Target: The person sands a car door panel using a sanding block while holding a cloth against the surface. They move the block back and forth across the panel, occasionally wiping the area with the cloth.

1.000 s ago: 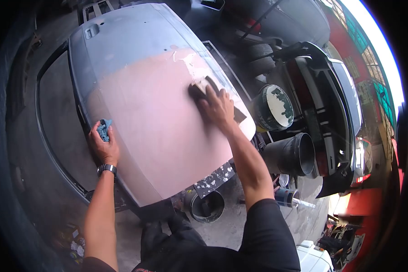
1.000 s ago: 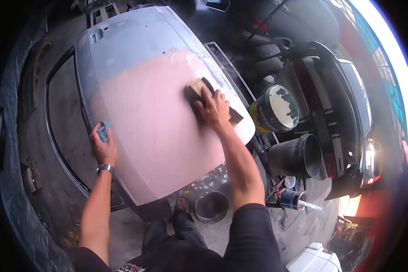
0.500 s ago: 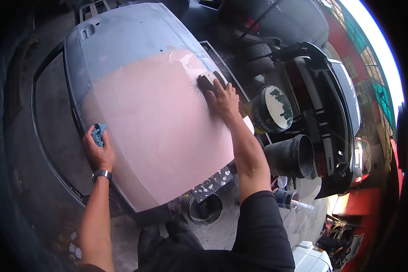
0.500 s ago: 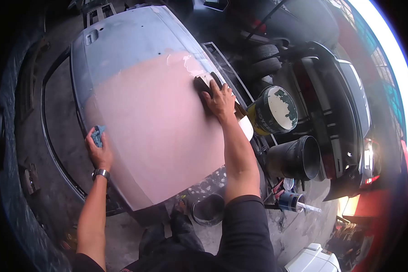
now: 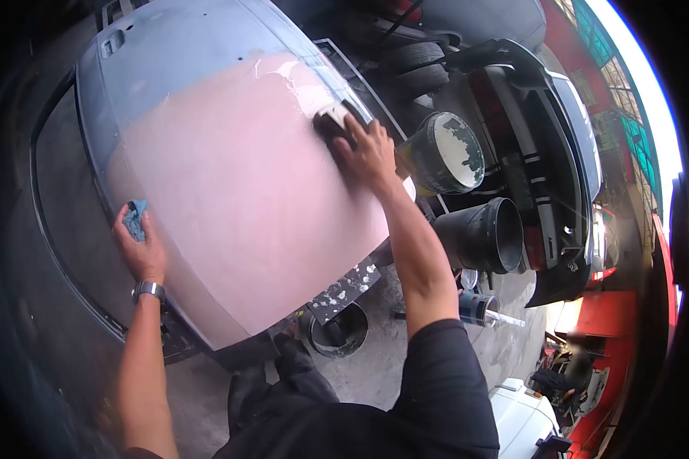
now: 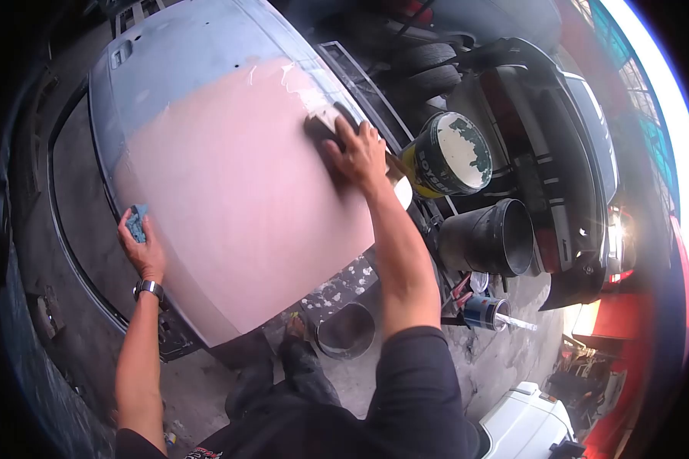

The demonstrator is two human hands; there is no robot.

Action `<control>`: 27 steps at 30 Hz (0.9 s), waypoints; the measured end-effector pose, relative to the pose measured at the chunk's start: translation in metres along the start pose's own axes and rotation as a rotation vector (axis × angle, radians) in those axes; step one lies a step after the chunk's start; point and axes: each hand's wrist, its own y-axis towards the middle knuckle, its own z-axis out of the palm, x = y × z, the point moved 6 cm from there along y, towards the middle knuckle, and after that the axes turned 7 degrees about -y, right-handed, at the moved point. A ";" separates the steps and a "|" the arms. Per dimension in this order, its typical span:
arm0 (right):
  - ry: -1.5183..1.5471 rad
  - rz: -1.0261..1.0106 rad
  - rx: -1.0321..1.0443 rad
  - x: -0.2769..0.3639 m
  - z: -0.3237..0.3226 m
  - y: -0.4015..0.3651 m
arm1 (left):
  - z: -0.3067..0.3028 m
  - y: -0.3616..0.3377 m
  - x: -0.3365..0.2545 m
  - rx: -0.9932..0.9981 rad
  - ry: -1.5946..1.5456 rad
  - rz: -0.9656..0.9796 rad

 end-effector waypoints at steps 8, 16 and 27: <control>-0.070 -0.039 0.097 0.057 -0.062 -0.169 | 0.002 0.000 0.011 0.021 0.033 0.001; -0.046 0.020 0.002 -0.017 -0.031 -0.077 | 0.007 0.001 0.020 0.019 -0.038 -0.019; -0.059 -0.087 0.050 0.054 -0.092 -0.224 | 0.006 0.003 0.017 0.040 -0.025 -0.021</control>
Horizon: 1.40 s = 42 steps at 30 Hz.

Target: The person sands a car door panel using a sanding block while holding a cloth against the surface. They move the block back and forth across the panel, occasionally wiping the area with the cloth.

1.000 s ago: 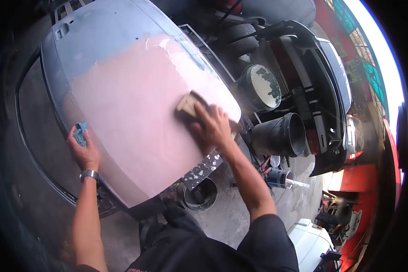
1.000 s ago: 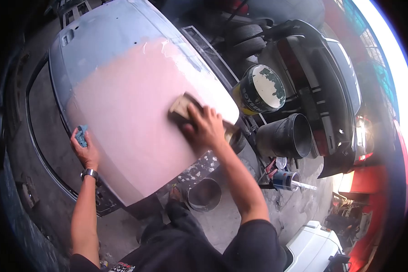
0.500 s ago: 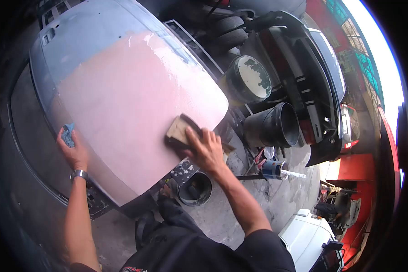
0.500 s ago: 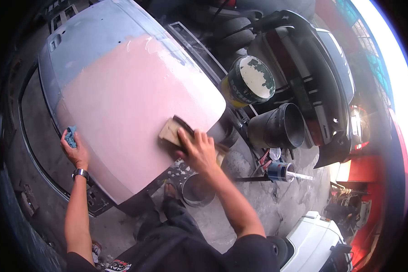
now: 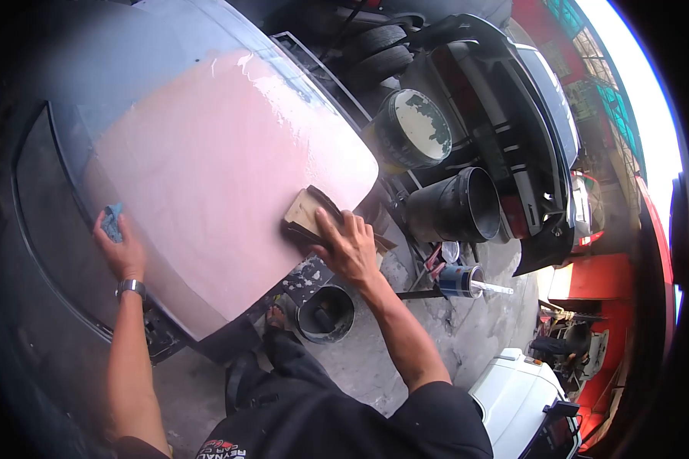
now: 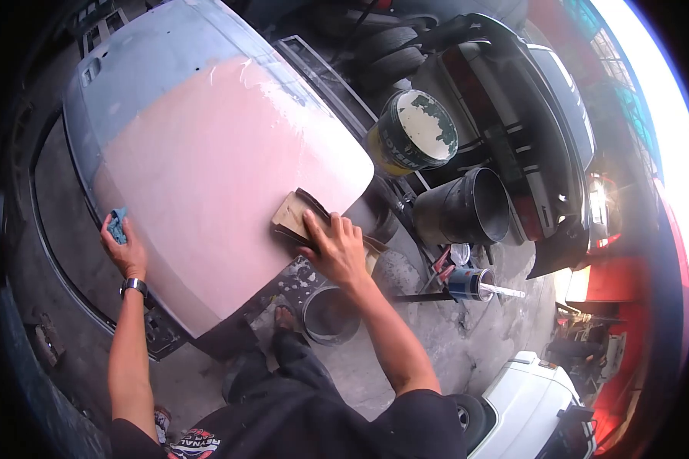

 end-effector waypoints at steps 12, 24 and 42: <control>0.051 0.134 0.033 -0.056 0.031 0.078 | -0.001 0.001 0.000 0.006 0.032 -0.023; -0.010 0.247 -0.006 -0.124 0.067 0.129 | -0.001 -0.001 0.008 -0.025 0.010 0.040; 0.033 0.141 0.019 -0.041 0.075 0.216 | -0.007 -0.004 -0.014 -0.043 0.071 0.032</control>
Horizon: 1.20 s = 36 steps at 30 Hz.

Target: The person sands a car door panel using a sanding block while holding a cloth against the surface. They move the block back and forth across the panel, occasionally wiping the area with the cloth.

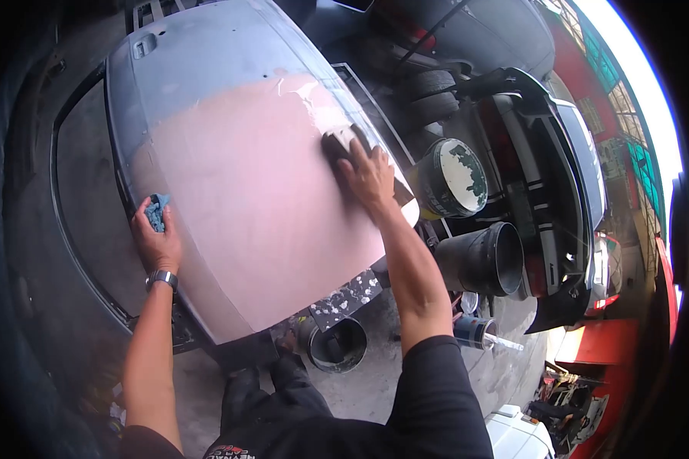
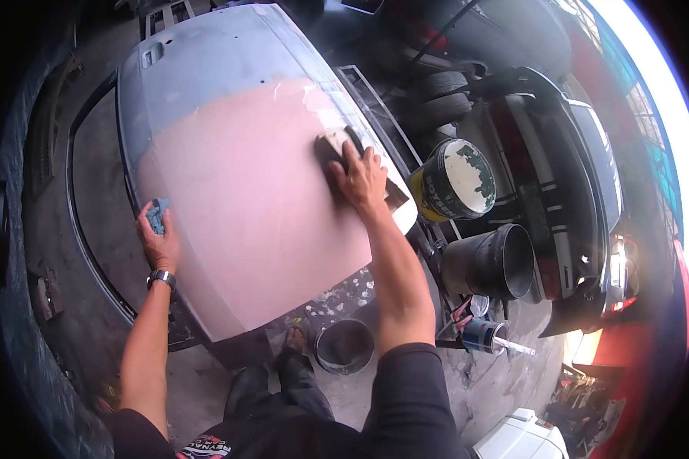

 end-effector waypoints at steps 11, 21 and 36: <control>-0.078 -0.146 0.052 0.010 -0.001 -0.029 | -0.002 0.003 -0.007 -0.006 -0.012 0.024; -0.036 -0.220 0.041 0.056 -0.040 -0.115 | -0.005 0.003 -0.016 -0.030 -0.047 0.028; -0.024 -0.124 0.043 0.073 0.004 0.046 | -0.008 0.003 -0.014 -0.045 -0.102 0.055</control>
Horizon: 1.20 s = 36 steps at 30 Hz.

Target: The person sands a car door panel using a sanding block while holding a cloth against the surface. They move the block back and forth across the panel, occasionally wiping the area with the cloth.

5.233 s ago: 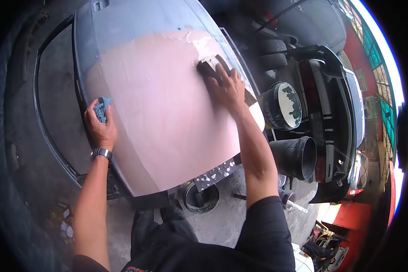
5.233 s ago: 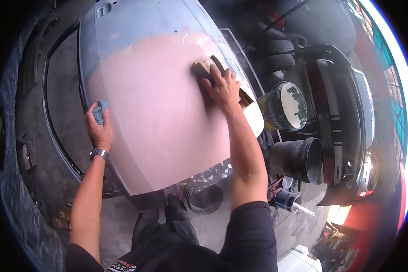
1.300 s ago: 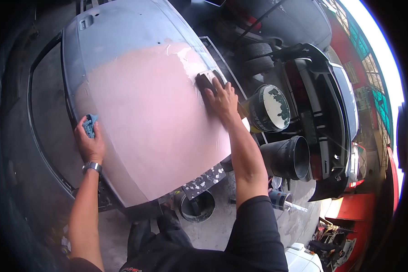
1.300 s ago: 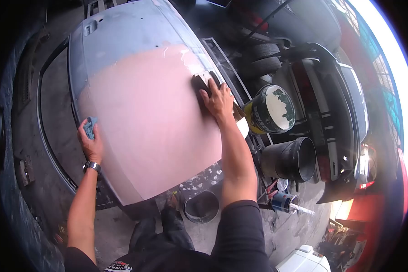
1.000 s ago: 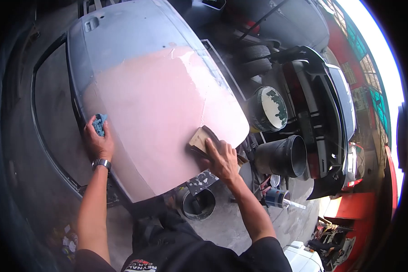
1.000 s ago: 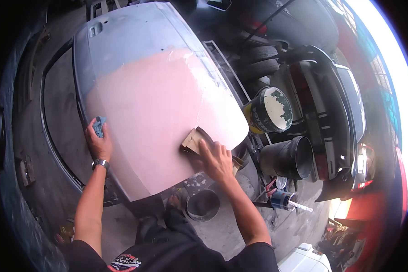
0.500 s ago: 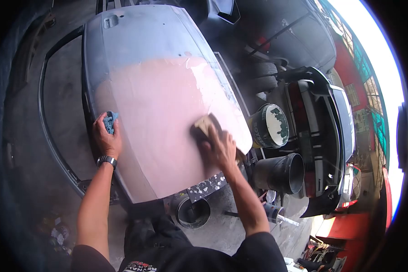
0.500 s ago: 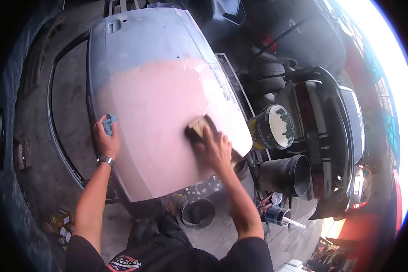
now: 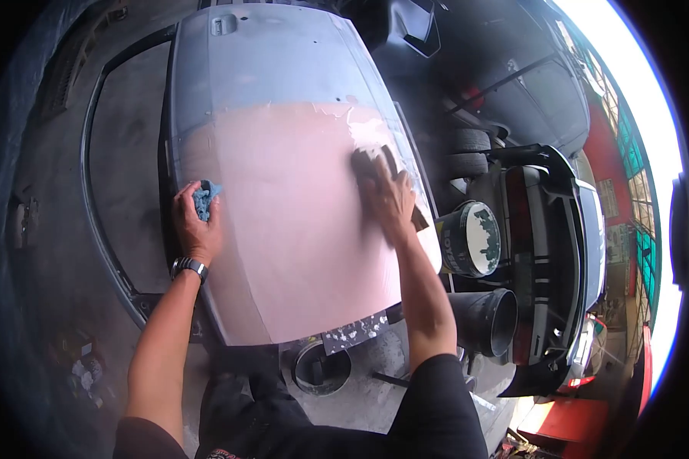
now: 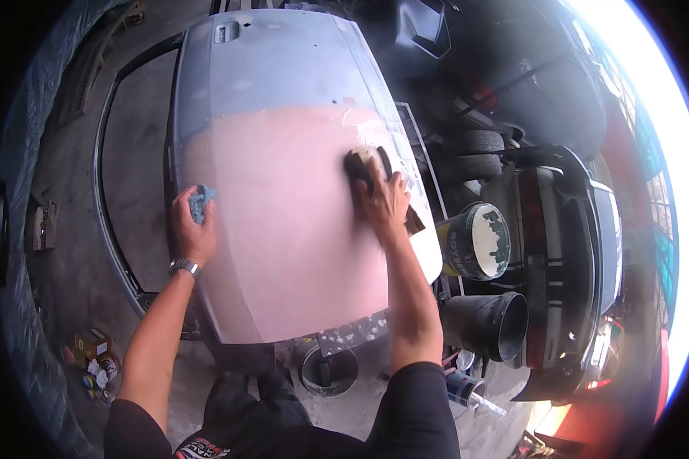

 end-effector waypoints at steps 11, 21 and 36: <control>-0.031 0.019 0.052 -0.020 0.021 0.028 | 0.002 0.001 0.009 0.005 0.035 0.022; -0.049 -0.155 0.046 0.054 -0.032 -0.145 | -0.001 0.000 0.001 -0.007 0.039 0.019; -0.024 0.015 0.044 0.061 -0.013 -0.050 | 0.001 0.002 0.006 0.008 -0.022 -0.004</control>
